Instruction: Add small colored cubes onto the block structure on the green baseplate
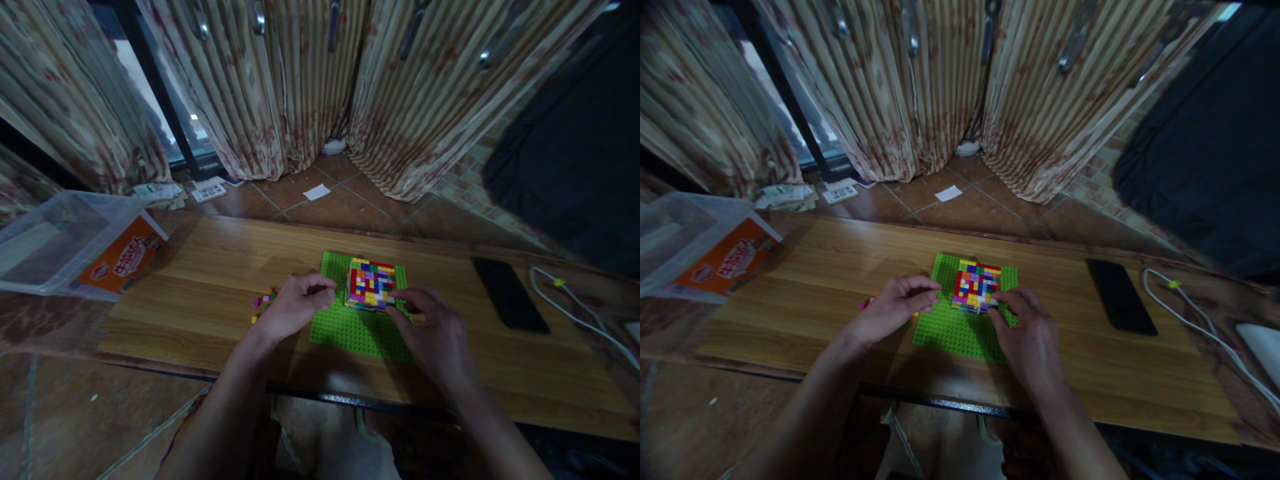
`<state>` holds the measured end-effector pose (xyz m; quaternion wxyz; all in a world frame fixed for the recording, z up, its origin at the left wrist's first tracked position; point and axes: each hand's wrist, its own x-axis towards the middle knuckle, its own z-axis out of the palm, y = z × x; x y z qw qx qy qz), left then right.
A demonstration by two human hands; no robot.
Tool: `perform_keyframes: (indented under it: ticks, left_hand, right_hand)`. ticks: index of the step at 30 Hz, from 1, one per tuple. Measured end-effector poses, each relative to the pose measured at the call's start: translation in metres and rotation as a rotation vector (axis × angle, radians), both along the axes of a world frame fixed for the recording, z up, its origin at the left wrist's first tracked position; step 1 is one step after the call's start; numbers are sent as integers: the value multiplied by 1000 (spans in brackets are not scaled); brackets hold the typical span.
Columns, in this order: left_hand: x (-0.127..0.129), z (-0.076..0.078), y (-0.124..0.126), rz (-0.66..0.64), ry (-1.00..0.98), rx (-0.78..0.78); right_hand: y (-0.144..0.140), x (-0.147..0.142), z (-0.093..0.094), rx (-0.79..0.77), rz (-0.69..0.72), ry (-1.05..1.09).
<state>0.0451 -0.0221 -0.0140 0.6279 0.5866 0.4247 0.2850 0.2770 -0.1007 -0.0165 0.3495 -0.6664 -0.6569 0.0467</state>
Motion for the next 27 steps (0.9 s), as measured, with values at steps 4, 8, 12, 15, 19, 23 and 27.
perform_keyframes:
  ticks: [4,8,12,15,19,23,27]
  left_hand:
    - [0,-1,0,11,-1,-11]
    - [0,-2,0,7,7,-15]
    - [0,-2,0,12,1,-13]
    - [1,-2,0,13,1,-11]
    - [1,-1,1,13,3,-11]
    - [1,-1,0,15,12,-10]
    - [1,-1,0,12,24,-12]
  right_hand:
    - [0,-1,1,12,1,23]
    - [0,0,3,0,-7,53]
    - [2,3,0,-17,-25,131]
    - [3,4,-3,-30,-19,186]
    - [3,5,-6,-51,-7,206]
    - [2,5,-5,-68,-5,233]
    - [3,4,-4,-83,-12,232]
